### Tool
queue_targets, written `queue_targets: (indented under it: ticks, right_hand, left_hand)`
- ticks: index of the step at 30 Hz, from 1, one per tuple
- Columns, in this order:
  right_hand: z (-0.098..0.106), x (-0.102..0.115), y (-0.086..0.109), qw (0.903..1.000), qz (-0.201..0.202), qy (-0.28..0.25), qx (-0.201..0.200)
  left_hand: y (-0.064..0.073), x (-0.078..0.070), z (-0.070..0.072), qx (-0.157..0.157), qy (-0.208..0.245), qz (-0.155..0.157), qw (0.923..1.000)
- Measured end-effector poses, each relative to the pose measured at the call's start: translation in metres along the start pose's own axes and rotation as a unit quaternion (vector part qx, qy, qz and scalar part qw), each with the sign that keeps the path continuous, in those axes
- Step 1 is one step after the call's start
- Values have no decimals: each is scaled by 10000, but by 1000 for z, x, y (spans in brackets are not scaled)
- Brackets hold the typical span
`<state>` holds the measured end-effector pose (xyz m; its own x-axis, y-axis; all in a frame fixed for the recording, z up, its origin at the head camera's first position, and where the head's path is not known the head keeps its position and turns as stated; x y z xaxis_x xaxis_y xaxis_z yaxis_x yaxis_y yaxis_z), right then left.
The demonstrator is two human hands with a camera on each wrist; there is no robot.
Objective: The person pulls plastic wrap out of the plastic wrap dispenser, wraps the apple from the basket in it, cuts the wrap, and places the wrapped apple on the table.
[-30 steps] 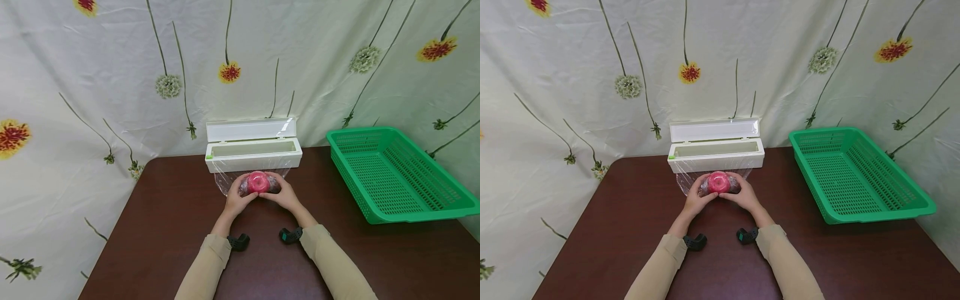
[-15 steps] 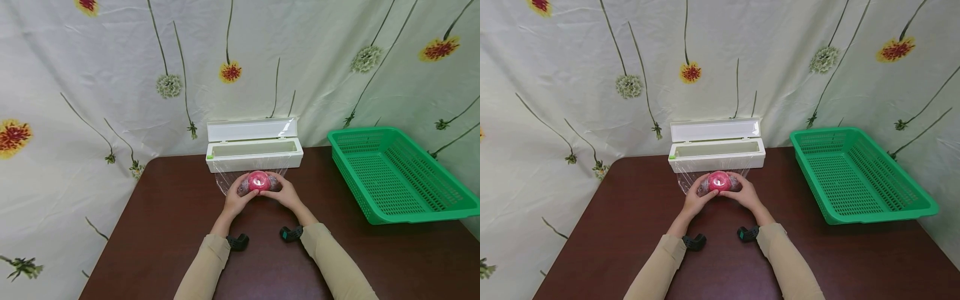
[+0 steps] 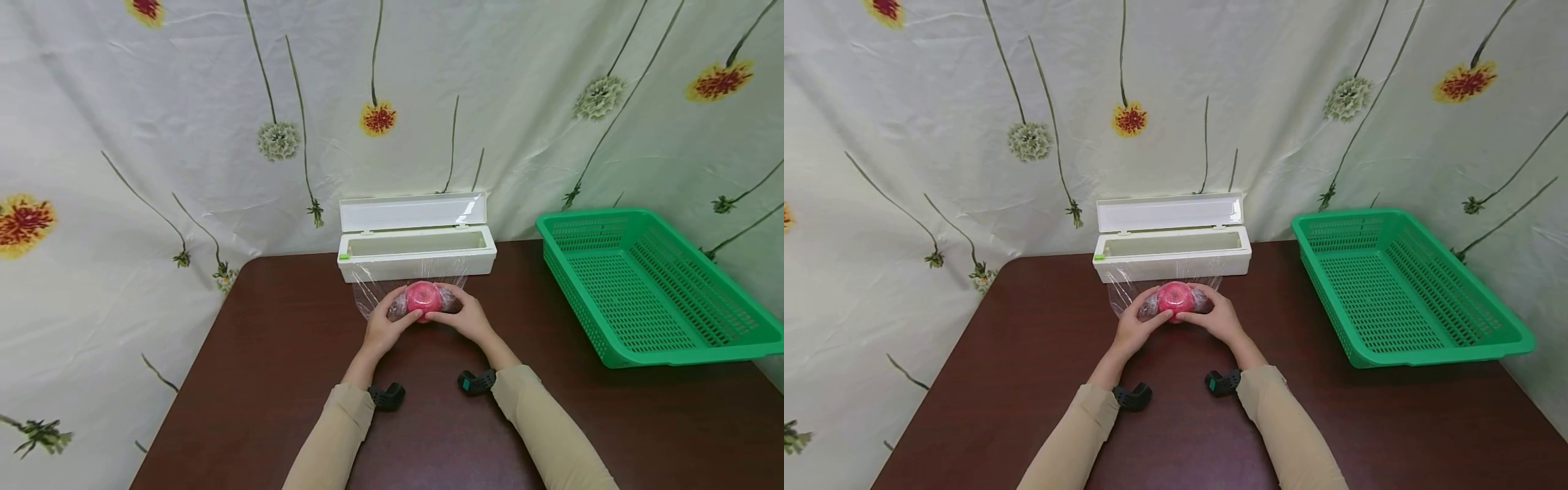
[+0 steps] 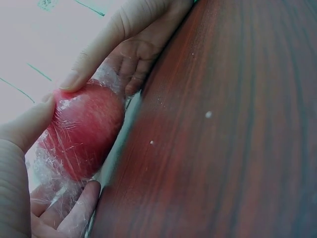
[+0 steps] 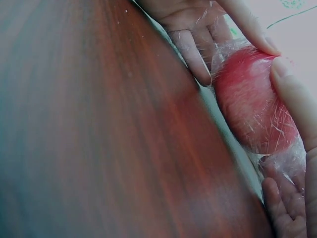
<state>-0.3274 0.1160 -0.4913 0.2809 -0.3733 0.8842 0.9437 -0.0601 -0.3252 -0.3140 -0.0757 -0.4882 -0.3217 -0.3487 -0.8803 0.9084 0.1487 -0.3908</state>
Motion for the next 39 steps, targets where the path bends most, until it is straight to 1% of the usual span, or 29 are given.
queue_targets:
  ticks: [7, 15, 19, 21, 23, 27, 29, 31, 33, 36, 39]
  right_hand:
    - [0, -1, 0, 10000, -2, -7, 3]
    - [0, -1, 0, 10000, -1, -31, -36]
    - [-1, 1, -1, 9999, 100, -77, -39]
    - [-2, 2, -1, 9997, 225, -57, -32]
    - [-2, 3, -1, 9994, 340, 36, -68]
    - [-2, 3, -1, 9978, 561, 306, -157]
    - [-2, 2, -1, 9972, 584, 430, -185]
    - [-2, 1, -2, 9970, 551, 506, -181]
    - [-2, 1, -2, 9976, 415, 533, -177]
    - [-2, 0, -2, 9981, 193, 549, -180]
    - [-2, 3, -3, 9984, 137, 473, -275]
  left_hand:
    - [1, 0, -1, 43, -72, 148, 9999]
    - [2, 0, -1, 121, 5, 238, 9996]
    - [2, 1, -2, 129, 80, 242, 9996]
    - [2, 2, -2, 90, 48, 228, 9997]
    - [1, 2, -2, 8, -51, 140, 9999]
    - [1, 0, -1, -141, -323, -151, 9993]
    - [0, -1, 0, -185, -447, -239, 9985]
    - [1, -1, 0, -220, -585, -236, 9978]
    - [1, -1, 0, -266, -747, -214, 9966]
    - [1, -4, 2, -375, -940, -288, 9944]
    - [0, -8, 3, -520, -940, -419, 9933]
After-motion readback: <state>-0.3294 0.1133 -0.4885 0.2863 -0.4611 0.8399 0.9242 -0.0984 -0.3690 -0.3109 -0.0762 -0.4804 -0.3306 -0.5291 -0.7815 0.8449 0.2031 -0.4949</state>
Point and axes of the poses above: each hand's wrist, its own y-axis away from the middle knuckle, its own z-axis out of the back of the hand, x = y × z, the point moved 4 cm from there along -y, towards the middle knuckle, and after that the axes turned 15 degrees about -x, right-handed, at the moved point
